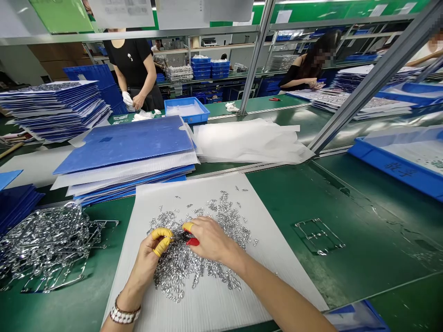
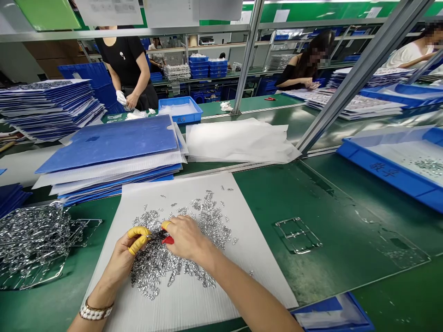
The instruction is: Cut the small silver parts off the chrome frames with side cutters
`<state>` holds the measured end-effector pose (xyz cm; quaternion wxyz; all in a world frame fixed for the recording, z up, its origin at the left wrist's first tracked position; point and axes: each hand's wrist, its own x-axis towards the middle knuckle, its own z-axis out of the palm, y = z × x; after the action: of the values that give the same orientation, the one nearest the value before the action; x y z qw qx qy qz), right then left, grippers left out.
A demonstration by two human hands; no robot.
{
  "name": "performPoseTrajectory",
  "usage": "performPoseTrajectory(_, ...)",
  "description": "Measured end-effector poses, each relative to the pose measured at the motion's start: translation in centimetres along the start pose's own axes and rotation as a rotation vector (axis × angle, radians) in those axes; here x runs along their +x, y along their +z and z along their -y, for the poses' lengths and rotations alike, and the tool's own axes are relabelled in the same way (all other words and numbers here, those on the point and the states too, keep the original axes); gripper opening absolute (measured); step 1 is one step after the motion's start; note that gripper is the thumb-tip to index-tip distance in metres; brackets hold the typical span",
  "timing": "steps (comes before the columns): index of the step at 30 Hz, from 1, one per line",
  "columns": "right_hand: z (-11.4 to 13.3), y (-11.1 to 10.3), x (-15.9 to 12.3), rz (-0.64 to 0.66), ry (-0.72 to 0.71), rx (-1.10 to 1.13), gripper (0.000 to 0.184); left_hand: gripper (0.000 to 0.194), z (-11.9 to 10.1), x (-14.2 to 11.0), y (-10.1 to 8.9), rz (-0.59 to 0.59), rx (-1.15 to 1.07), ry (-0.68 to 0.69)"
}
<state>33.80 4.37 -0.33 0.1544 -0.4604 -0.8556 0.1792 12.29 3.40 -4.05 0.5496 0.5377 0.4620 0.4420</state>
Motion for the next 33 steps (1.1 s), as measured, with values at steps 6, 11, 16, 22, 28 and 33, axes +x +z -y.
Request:
performPoseTrajectory(6, 0.05, -0.12, -0.08, -0.012, -0.006, 0.028, 0.021, 0.018, 0.12, -0.04, -0.05, 0.016, -0.003, 0.010)
performPoseTrajectory(11, 0.07, -0.09, -0.12, -0.022, -0.014, 0.030, 0.020, 0.018, -0.08, -0.08, 0.10, 0.000, -0.010, 0.007)
performPoseTrajectory(16, 0.00, -0.09, -0.13, -0.014, -0.018, 0.026, 0.022, 0.018, -0.12, -0.08, 0.17, -0.001, -0.011, 0.011)
performPoseTrajectory(22, -0.04, -0.17, -0.21, -0.002, -0.021, 0.008, 0.020, 0.016, 0.09, -0.06, 0.09, 0.016, -0.012, 0.026)
performPoseTrajectory(28, 0.05, -0.30, -0.24, 0.010, -0.025, 0.014, 0.019, 0.014, 0.08, -0.10, 0.02, 0.039, -0.019, 0.019)
performPoseTrajectory(33, 0.18, -0.20, -0.25, 0.012, -0.005, 0.002, 0.022, 0.012, 0.16, -0.10, 0.01, 0.052, -0.025, 0.019)
